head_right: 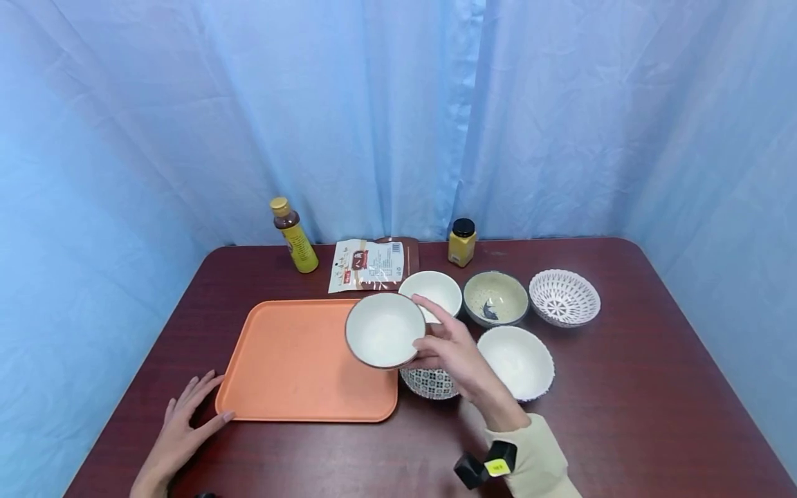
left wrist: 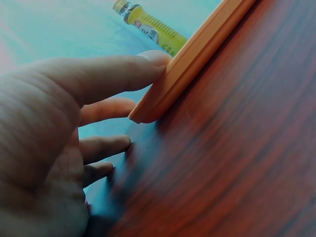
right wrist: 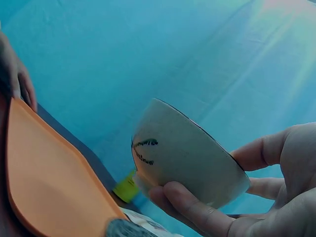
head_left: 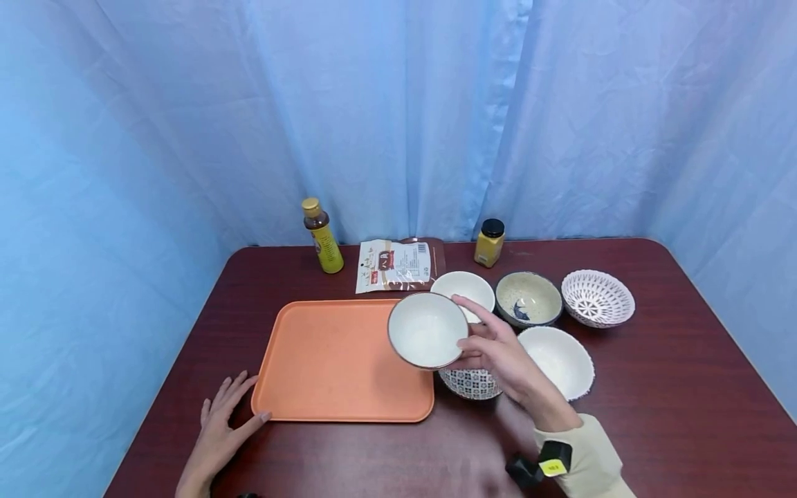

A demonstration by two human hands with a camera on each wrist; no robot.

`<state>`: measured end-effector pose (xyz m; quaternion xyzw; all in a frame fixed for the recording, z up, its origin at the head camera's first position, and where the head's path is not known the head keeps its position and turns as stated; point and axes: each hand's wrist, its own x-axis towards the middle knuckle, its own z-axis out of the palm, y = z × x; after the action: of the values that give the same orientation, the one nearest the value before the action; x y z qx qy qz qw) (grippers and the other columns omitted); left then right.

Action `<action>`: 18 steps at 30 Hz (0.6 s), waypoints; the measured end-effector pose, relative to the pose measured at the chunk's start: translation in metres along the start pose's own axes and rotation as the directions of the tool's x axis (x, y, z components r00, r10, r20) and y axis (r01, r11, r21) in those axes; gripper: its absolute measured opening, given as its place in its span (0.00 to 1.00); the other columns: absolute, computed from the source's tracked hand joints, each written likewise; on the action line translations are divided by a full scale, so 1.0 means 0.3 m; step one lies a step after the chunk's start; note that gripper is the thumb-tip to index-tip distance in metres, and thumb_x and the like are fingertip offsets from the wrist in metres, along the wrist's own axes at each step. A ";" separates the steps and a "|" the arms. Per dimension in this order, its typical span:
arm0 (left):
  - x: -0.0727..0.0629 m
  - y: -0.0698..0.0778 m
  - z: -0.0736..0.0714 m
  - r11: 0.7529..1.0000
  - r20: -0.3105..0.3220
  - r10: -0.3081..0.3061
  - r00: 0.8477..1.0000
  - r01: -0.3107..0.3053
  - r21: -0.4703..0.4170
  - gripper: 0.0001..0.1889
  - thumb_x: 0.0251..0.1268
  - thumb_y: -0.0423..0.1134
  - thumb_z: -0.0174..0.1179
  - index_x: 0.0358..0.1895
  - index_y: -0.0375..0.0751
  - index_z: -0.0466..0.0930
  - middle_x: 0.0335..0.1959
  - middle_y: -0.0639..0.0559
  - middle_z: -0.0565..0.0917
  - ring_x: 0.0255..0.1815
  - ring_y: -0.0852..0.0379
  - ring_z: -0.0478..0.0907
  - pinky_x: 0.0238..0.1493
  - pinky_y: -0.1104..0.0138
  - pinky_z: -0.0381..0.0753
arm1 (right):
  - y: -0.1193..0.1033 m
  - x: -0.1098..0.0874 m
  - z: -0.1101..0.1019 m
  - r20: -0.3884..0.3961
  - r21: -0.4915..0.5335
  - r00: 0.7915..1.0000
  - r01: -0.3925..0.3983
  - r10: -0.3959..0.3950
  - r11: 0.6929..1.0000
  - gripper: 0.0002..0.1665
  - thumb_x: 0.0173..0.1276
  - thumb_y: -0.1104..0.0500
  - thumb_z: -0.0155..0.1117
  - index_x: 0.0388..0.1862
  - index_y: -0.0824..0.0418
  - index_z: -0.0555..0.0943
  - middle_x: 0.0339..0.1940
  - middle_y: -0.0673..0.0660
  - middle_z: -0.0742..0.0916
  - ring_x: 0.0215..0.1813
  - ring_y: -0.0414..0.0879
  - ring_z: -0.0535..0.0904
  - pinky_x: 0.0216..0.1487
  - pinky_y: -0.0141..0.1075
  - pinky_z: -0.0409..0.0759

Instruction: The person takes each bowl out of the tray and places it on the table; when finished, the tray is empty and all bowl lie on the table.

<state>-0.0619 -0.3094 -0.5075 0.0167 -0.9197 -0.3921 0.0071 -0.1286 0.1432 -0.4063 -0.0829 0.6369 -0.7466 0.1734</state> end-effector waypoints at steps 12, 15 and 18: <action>0.001 0.001 -0.002 1.000 0.012 -0.024 1.000 0.024 0.006 0.37 0.61 0.48 0.69 0.72 0.40 0.67 0.77 0.26 0.57 0.79 0.24 0.42 0.68 0.26 0.27 | -0.029 -0.090 -0.163 0.046 0.123 0.987 0.150 -0.156 0.981 0.39 0.72 0.75 0.48 0.77 0.48 0.63 0.53 0.50 0.85 0.44 0.48 0.90 0.46 0.44 0.87; 0.001 0.003 -0.002 0.999 0.015 -0.031 0.999 0.031 0.007 0.38 0.61 0.48 0.69 0.72 0.40 0.67 0.77 0.26 0.56 0.79 0.24 0.42 0.68 0.26 0.27 | -0.033 -0.113 -0.200 0.051 0.164 0.983 0.165 -0.175 0.973 0.39 0.72 0.77 0.46 0.76 0.47 0.64 0.53 0.51 0.86 0.45 0.50 0.90 0.46 0.44 0.87; 0.001 0.004 -0.003 0.999 0.017 -0.033 0.999 0.033 0.007 0.38 0.61 0.48 0.69 0.72 0.40 0.67 0.77 0.26 0.56 0.79 0.24 0.42 0.68 0.26 0.27 | -0.034 -0.135 -0.237 0.052 0.196 0.982 0.169 -0.182 0.966 0.39 0.72 0.78 0.44 0.76 0.48 0.64 0.54 0.52 0.86 0.47 0.51 0.89 0.47 0.45 0.87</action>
<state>-0.0622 -0.3092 -0.5061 0.0287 -0.9207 -0.3891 -0.0073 -0.1171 0.2248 -0.4047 -0.1478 0.5464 -0.8131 0.1357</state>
